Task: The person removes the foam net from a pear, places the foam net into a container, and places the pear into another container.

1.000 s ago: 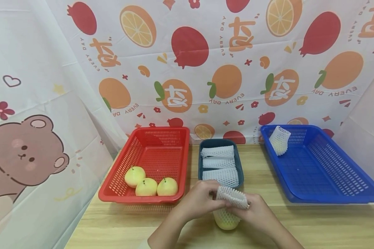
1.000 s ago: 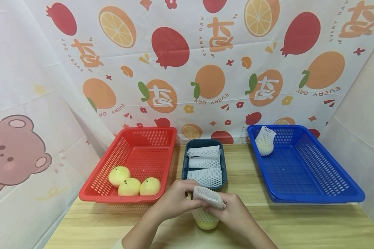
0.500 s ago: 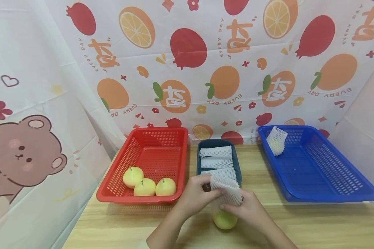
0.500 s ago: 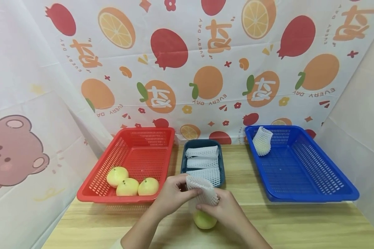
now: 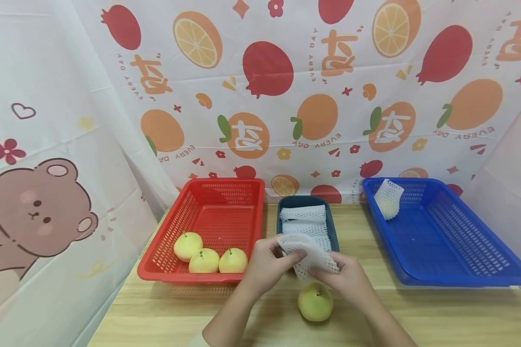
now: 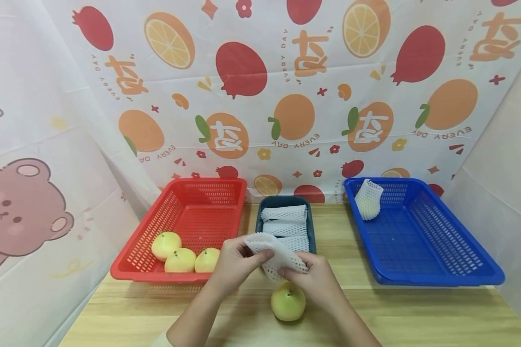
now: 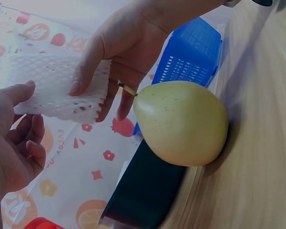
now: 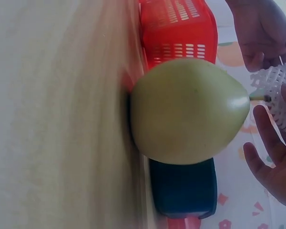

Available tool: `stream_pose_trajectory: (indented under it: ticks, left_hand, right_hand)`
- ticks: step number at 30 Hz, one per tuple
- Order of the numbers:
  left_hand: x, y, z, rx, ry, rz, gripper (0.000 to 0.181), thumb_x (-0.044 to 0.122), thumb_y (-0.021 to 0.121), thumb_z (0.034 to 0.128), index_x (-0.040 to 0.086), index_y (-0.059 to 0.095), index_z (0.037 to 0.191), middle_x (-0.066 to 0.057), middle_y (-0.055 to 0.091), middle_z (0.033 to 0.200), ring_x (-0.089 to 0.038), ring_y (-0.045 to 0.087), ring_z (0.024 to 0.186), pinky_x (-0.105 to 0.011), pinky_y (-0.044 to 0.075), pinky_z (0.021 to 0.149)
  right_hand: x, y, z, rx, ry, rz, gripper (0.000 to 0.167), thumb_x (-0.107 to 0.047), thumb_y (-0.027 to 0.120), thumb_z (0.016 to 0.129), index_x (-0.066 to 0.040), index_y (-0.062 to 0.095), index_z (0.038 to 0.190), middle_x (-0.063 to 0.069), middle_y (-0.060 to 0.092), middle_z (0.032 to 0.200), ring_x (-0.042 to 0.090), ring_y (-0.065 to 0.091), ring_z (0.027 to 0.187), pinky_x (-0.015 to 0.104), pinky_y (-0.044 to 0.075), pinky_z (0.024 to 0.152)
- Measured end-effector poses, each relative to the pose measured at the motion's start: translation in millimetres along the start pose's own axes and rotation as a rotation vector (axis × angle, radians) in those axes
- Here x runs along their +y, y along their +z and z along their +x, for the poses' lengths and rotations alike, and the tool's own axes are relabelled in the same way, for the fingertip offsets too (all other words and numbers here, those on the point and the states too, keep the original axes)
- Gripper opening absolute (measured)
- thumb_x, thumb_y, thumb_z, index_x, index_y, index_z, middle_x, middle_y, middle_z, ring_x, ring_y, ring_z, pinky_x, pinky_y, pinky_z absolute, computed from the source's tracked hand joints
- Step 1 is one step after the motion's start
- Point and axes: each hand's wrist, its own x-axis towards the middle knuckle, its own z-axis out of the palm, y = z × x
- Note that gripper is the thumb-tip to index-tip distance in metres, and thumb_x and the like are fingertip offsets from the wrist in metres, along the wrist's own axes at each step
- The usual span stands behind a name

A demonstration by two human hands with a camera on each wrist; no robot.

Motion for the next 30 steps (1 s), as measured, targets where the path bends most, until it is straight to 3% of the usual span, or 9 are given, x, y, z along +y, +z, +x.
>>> stream_pose_trajectory:
  ticks: [6, 12, 18, 25, 30]
  left_hand:
    - [-0.9, -5.7, 2.4, 0.057, -0.042, -0.003, 0.020, 0.017, 0.081, 0.0814, 0.017, 0.076, 0.101, 0.000, 0.075, 0.094, -0.012, 0.065, 0.080, -0.029, 0.057, 0.069]
    - [-3.3, -9.8, 4.8, 0.100, -0.106, 0.039, 0.025, 0.023, 0.081, 0.0813, 0.015, 0.074, 0.104, -0.002, 0.074, 0.096, -0.014, 0.064, 0.080, -0.029, 0.058, 0.070]
    - [-5.7, -12.6, 7.1, 0.109, -0.165, 0.047, 0.027, 0.027, 0.080, 0.0821, 0.016, 0.073, 0.106, -0.001, 0.073, 0.097, -0.015, 0.064, 0.082, -0.027, 0.058, 0.071]
    - [-7.1, -13.2, 8.9, 0.133, -0.166, 0.140, 0.030, 0.028, 0.080, 0.0826, 0.018, 0.071, 0.109, 0.001, 0.068, 0.089, -0.017, 0.061, 0.079, -0.024, 0.054, 0.065]
    - [-8.9, -11.1, 10.5, 0.201, -0.084, 0.235, 0.042, 0.021, 0.080, 0.0825, 0.016, 0.065, 0.121, 0.002, 0.065, 0.103, -0.020, 0.060, 0.089, -0.022, 0.053, 0.066]
  right_hand:
    - [1.3, -9.9, 8.8, 0.012, 0.019, 0.043, 0.026, -0.023, 0.083, 0.079, -0.012, 0.074, 0.101, 0.004, 0.075, 0.097, 0.010, 0.069, 0.086, 0.027, 0.057, 0.075]
    - [4.1, -19.4, 18.5, 0.035, 0.067, 0.157, 0.035, -0.020, 0.079, 0.083, -0.003, 0.070, 0.112, 0.008, 0.074, 0.104, 0.011, 0.069, 0.091, 0.027, 0.058, 0.078]
    - [5.3, -24.2, 26.0, 0.108, 0.139, 0.247, 0.042, -0.020, 0.075, 0.088, 0.003, 0.063, 0.120, -0.003, 0.075, 0.097, 0.008, 0.069, 0.092, 0.023, 0.056, 0.081]
    - [11.4, -28.9, 37.0, 0.216, 0.182, 0.213, 0.043, -0.027, 0.075, 0.088, 0.002, 0.064, 0.117, -0.008, 0.075, 0.091, 0.004, 0.069, 0.088, 0.018, 0.054, 0.081]
    - [24.6, -34.8, 45.8, 0.227, 0.230, 0.144, 0.049, -0.036, 0.075, 0.087, 0.000, 0.064, 0.119, -0.004, 0.076, 0.095, 0.002, 0.068, 0.089, 0.016, 0.052, 0.081]
